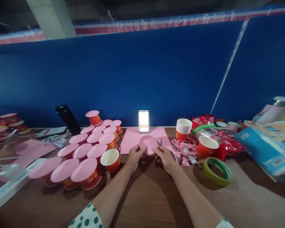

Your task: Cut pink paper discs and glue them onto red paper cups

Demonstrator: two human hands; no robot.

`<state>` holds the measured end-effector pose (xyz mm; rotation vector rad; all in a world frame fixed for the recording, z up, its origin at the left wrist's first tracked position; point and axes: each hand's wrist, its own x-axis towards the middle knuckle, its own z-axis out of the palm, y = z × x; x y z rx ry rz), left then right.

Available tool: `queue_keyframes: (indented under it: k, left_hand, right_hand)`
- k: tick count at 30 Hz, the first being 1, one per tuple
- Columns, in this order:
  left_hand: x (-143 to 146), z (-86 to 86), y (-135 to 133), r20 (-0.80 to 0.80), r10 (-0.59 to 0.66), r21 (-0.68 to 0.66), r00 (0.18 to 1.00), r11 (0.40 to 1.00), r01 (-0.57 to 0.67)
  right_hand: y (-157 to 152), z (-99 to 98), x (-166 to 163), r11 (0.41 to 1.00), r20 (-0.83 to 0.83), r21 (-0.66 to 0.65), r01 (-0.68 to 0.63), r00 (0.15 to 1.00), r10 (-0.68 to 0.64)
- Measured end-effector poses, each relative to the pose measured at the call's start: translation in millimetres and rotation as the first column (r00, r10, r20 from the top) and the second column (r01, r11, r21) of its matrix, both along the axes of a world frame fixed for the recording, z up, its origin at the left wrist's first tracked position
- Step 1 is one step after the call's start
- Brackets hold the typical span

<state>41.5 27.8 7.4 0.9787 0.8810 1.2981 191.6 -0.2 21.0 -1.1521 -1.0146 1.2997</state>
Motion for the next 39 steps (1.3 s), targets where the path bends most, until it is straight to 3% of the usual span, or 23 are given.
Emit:
queue_keyframes:
  k: [8, 17, 23, 28, 34, 39]
  left_hand:
    - [0, 2.7, -3, -0.042, -0.02, 0.04, 0.999, 0.999, 0.021]
    - [0, 7.2, -8, 0.099, -0.133, -0.05, 0.986, 0.989, 0.138]
    - [-3, 10.2, -7, 0.254, -0.144, -0.122, 0.956, 0.976, 0.18]
    - [-8, 16.1, -3, 0.468, -0.147, -0.194, 0.871, 0.945, 0.263]
    - [1, 15.0, -9, 0.346, -0.197, -0.056, 0.917, 0.972, 0.23]
    - [4, 18.7, -17, 0.266, -0.344, -0.036, 0.9, 0.93, 0.366]
  right_hand:
    - [-3, 0.2, -8, 1.0, 0.026, 0.016, 0.021, 0.999, -0.022]
    - [-6, 3.1, -9, 1.0, 0.009, 0.004, 0.022, 1.0, -0.022]
    - [-2, -2.4, -3, 1.0, -0.172, -0.029, -0.012, 0.985, 0.006]
    - [-1, -3.2, 1, 0.995, -0.271, -0.1, -0.011, 0.962, -0.017]
    - [-9, 4.1, -3, 0.979, -0.248, -0.069, -0.193, 0.954, 0.17]
    - [-13, 4.5, -6, 0.95, -0.183, -0.062, -0.307, 0.939, 0.291]
